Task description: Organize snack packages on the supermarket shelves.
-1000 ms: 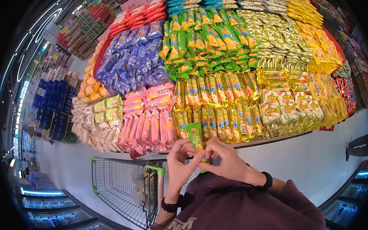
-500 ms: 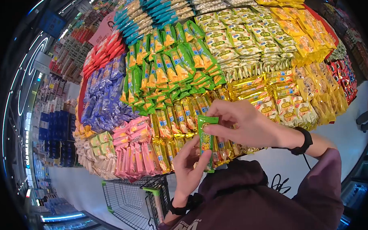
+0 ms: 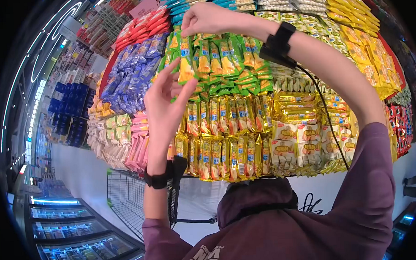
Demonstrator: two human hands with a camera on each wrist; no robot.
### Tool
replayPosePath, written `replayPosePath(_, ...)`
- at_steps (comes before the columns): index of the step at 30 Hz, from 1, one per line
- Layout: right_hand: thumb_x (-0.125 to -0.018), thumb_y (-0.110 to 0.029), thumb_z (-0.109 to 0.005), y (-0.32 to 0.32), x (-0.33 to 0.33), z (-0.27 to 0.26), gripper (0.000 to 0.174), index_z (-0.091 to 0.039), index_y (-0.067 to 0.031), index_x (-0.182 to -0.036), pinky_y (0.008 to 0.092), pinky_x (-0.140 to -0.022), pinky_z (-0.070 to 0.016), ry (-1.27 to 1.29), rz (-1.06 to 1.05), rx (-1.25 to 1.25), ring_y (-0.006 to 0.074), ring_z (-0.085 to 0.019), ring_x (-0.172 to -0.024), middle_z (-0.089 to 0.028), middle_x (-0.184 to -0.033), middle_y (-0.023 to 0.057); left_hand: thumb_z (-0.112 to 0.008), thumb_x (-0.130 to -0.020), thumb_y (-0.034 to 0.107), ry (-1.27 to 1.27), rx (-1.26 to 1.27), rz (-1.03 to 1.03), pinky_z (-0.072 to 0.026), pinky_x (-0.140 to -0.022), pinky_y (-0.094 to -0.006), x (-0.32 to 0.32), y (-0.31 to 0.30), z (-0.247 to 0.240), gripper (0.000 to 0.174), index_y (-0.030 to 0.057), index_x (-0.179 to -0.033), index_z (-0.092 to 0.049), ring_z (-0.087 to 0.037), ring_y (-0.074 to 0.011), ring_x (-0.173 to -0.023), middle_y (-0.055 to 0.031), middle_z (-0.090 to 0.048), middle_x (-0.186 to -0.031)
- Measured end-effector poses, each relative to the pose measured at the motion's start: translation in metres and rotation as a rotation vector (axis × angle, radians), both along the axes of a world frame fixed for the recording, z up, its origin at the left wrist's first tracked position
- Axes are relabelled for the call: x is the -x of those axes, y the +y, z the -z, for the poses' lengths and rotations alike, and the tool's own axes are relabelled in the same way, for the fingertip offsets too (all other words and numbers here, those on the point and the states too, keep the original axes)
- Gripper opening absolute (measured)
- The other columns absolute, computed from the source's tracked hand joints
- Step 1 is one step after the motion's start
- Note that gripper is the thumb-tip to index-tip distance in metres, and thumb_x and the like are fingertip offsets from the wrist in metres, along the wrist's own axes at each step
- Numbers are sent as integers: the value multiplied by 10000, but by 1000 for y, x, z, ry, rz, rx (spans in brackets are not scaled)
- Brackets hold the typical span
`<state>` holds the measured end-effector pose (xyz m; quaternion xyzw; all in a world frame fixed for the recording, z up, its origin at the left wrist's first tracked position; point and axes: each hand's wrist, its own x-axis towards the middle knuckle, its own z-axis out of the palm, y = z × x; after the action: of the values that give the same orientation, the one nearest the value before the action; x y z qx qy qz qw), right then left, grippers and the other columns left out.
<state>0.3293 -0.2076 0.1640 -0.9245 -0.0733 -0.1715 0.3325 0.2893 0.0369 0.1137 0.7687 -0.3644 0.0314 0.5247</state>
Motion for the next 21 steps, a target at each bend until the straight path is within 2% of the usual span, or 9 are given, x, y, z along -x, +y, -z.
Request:
replayPosePath(2,-789,-319,-782,-7,-37,18,288,-743,-56,-901,314,-682,-537,-119,37,101,154,-670,-690,-707,-754,60,-781,-857,167,-111,-20,-25,-516,-650,-252,-32,-10,6,494,20,-1300,-621,-636,-97,-698,-93,-670,-900)
replayPosePath(5,-768,-302,-792,-13,-55,32,266,-748,-59,-866,332,-716,-546,-53,93,149,182,-692,-734,-713,-767,86,-738,-896,120,-247,-203,-74,-509,-712,-218,-52,-14,9,440,51,-1315,-625,-640,-67,-777,-66,-657,-957)
replayPosePath(6,-760,-262,-794,-10,-55,35,221,-735,-58,-819,353,-722,-544,-22,131,182,221,-699,-783,-713,-786,108,-730,-895,132,-277,-231,-95,-503,-676,-233,-53,-15,9,354,44,-1234,-679,-620,-66,-716,-81,-664,-955)
replayPosePath(9,-754,-224,-800,-6,-57,42,188,-717,-59,-789,377,-736,-544,32,130,297,258,-701,-825,-714,-798,120,-720,-901,148,-265,-310,-103,-487,-634,-239,-60,-17,15,299,30,-1175,-707,-596,-62,-666,-88,-671,-961)
replayPosePath(12,-737,-129,-764,-3,-61,45,152,-700,-56,-854,425,-733,-540,-62,121,473,299,-695,-825,-699,-794,131,-771,-833,168,-219,-258,-119,-485,-598,-316,-59,-21,15,268,16,-1052,-739,-618,-166,-648,-138,-681,-852)
replayPosePath(16,-726,-63,-721,1,-49,41,235,-690,-48,-959,453,-729,-533,-160,63,596,323,-688,-859,-689,-834,143,-745,-843,195,-573,-295,-144,-505,-724,-366,-55,-26,13,293,23,-1080,-726,-645,-254,-794,-158,-690,-938)
replayPosePath(18,-737,-66,-715,2,-45,33,298,-687,-49,-1034,445,-738,-534,-89,6,618,320,-683,-898,-693,-901,154,-720,-866,235,-816,-324,-181,-507,-747,-362,-66,-26,21,346,41,-1152,-709,-647,-274,-856,-171,-694,-1014)
replayPosePath(21,-763,-88,-716,5,-36,9,386,-670,-50,-1144,432,-756,-543,141,-71,688,310,-682,-937,-693,-1015,164,-702,-869,225,-671,-254,-74,-503,-841,-405,-68,-31,29,364,47,-1187,-692,-648,-347,-945,-210,-681,-1105)
